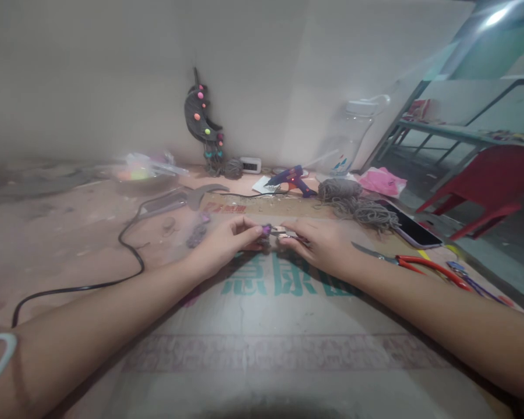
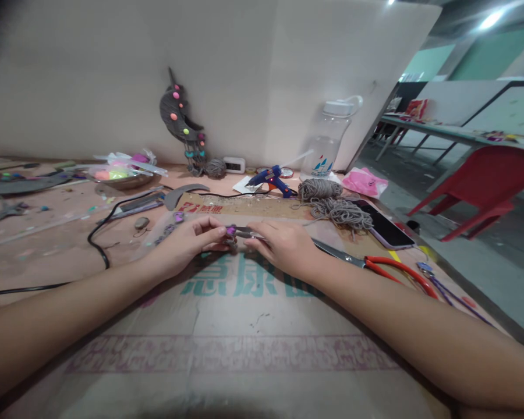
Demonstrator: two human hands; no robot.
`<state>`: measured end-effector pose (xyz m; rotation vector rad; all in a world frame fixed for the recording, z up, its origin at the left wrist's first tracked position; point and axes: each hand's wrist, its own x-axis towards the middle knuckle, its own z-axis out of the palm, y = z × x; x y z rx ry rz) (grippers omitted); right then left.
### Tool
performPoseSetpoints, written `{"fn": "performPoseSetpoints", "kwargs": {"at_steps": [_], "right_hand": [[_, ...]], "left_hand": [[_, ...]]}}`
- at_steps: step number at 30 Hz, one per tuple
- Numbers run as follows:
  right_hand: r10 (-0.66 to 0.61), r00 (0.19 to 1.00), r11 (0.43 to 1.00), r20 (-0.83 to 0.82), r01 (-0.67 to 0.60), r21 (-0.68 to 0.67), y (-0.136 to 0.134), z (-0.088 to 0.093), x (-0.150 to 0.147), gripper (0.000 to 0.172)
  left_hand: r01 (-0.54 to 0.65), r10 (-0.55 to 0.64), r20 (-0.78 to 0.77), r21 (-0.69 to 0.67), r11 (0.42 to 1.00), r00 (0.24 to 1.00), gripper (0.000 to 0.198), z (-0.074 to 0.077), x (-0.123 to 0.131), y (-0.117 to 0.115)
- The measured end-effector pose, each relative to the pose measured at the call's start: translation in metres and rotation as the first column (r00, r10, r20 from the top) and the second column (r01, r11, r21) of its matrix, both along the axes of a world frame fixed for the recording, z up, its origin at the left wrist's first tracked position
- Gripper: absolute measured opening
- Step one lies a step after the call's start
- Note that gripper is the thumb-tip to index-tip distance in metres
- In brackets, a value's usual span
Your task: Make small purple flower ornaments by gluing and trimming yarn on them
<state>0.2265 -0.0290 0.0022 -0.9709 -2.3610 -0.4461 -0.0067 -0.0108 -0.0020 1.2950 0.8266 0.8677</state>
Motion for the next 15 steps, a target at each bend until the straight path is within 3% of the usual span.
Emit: {"fn": "performPoseSetpoints", "kwargs": {"at_steps": [15], "right_hand": [[-0.021, 1.0, 1.0, -0.011, 0.021, 0.007, 0.0014, -0.0023, 0.0006, 0.025]], "left_hand": [[0.006, -0.006, 0.018, -0.013, 1.0, 1.0, 0.031, 0.0013, -0.0002, -0.0003]]}}
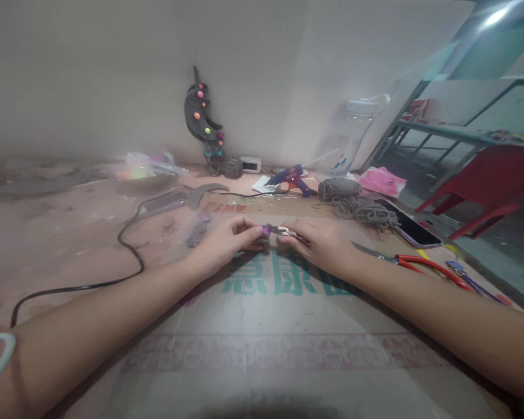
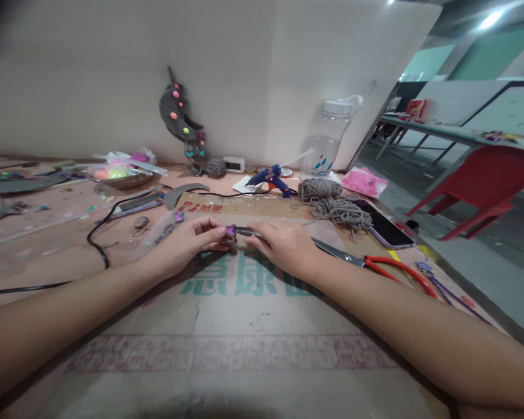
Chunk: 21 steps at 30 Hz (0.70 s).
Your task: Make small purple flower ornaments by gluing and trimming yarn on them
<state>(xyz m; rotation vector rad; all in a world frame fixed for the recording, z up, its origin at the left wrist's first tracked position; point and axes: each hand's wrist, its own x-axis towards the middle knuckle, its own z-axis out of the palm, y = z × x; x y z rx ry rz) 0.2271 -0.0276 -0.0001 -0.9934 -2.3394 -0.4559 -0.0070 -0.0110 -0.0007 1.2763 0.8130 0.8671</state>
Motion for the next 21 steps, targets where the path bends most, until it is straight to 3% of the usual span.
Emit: {"fn": "performPoseSetpoints", "kwargs": {"at_steps": [21], "right_hand": [[0.032, 0.999, 0.999, -0.009, -0.032, -0.007, -0.0007, 0.0023, -0.0008, 0.029]], "left_hand": [[-0.016, 0.016, 0.007, -0.009, 1.0, 1.0, 0.031, 0.0004, 0.0008, 0.0004]]}}
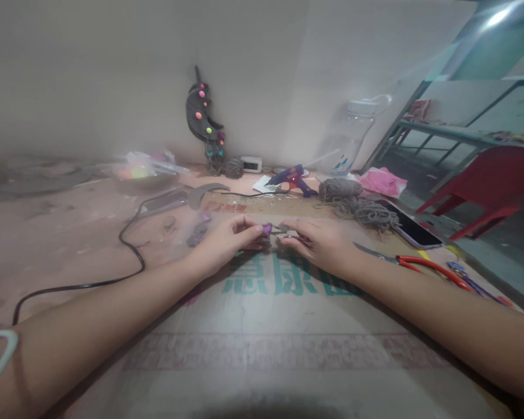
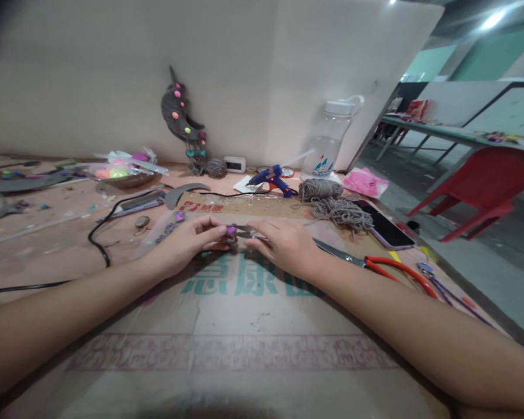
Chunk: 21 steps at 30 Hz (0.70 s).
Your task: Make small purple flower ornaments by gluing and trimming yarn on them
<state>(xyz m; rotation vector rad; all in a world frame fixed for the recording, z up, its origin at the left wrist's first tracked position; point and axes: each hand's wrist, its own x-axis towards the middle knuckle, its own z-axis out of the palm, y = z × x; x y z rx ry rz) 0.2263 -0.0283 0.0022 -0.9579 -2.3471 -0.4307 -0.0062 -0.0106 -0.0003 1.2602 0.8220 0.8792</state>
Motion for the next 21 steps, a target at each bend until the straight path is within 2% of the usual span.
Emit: {"fn": "performPoseSetpoints", "kwargs": {"at_steps": [13, 21], "right_hand": [[0.003, 1.0, 0.999, 0.022, -0.003, 0.038, 0.0019, -0.003, 0.0028, 0.023], [0.019, 1.0, 1.0, -0.021, -0.02, -0.017, -0.001, 0.0016, 0.0011, 0.028]], "left_hand": [[0.018, -0.018, -0.009, -0.007, 1.0, 1.0, 0.03, 0.0006, -0.0004, -0.0011], [0.017, -0.017, 0.008, 0.003, 1.0, 1.0, 0.031, -0.0019, -0.0007, 0.0006]]}}
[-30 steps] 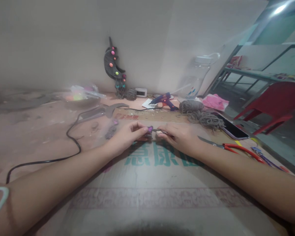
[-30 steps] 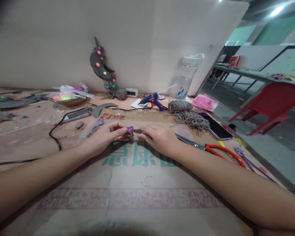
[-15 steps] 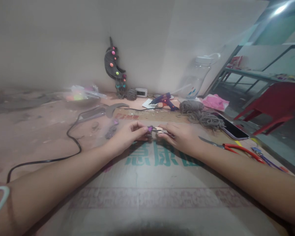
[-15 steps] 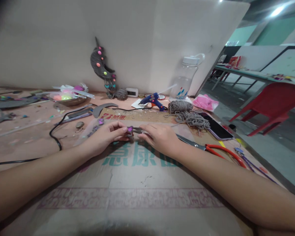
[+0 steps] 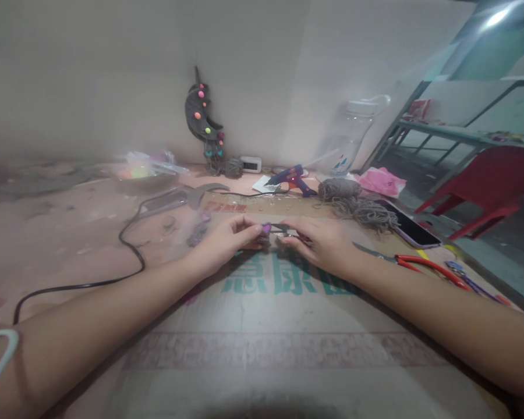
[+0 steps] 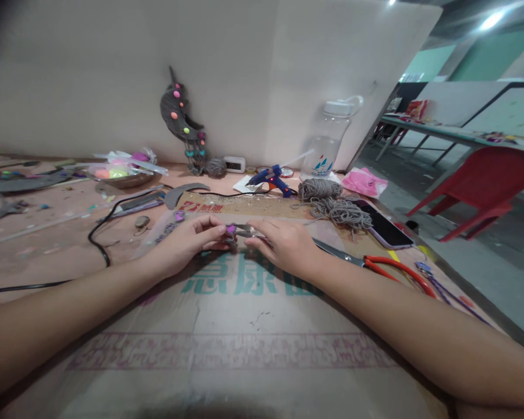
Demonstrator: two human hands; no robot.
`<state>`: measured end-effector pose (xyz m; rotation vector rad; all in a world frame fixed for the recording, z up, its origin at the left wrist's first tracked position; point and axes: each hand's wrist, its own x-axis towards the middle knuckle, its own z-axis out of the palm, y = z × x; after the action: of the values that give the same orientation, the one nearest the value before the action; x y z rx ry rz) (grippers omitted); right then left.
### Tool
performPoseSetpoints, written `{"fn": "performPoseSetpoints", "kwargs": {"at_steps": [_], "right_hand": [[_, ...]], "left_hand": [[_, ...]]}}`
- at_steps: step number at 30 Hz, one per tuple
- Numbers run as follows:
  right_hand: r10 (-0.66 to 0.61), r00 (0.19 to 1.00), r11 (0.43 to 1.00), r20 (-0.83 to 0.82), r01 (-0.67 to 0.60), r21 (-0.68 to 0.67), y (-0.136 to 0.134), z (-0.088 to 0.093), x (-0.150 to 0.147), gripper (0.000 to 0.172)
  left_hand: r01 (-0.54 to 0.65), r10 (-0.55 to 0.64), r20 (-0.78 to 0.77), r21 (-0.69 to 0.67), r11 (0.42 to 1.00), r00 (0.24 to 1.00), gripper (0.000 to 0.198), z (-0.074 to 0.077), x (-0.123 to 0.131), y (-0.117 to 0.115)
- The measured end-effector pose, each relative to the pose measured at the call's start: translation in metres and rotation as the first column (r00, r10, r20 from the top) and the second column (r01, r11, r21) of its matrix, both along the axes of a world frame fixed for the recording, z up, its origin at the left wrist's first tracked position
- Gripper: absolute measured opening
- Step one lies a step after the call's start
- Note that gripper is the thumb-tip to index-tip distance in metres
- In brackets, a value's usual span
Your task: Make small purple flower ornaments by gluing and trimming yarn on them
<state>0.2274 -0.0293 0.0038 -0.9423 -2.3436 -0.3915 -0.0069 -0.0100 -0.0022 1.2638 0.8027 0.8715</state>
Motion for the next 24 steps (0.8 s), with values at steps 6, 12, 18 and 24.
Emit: {"fn": "performPoseSetpoints", "kwargs": {"at_steps": [6, 12, 18, 24], "right_hand": [[-0.003, 1.0, 0.999, 0.023, 0.002, 0.048, 0.0038, -0.0041, 0.0018, 0.024], [0.006, 1.0, 0.999, 0.016, -0.007, 0.033, 0.0018, -0.0015, 0.0004, 0.026], [0.01, 0.998, 0.994, 0.068, -0.017, 0.105, 0.0011, -0.0015, -0.0015, 0.025], [-0.023, 0.996, 0.996, 0.081, 0.016, 0.083, 0.0013, -0.0026, -0.0013, 0.025]], "left_hand": [[0.002, -0.002, -0.017, -0.003, 1.0, 1.0, 0.032, 0.0, 0.0004, 0.0006], [0.006, -0.005, -0.016, 0.012, 1.0, 1.0, 0.033, -0.0006, 0.0003, 0.0015], [0.01, -0.008, -0.049, 0.025, 1.0, 0.999, 0.032, 0.0015, 0.0, 0.0005], [0.035, -0.034, -0.04, 0.031, 0.999, 0.999, 0.034, -0.0019, 0.0003, 0.0016]]}}
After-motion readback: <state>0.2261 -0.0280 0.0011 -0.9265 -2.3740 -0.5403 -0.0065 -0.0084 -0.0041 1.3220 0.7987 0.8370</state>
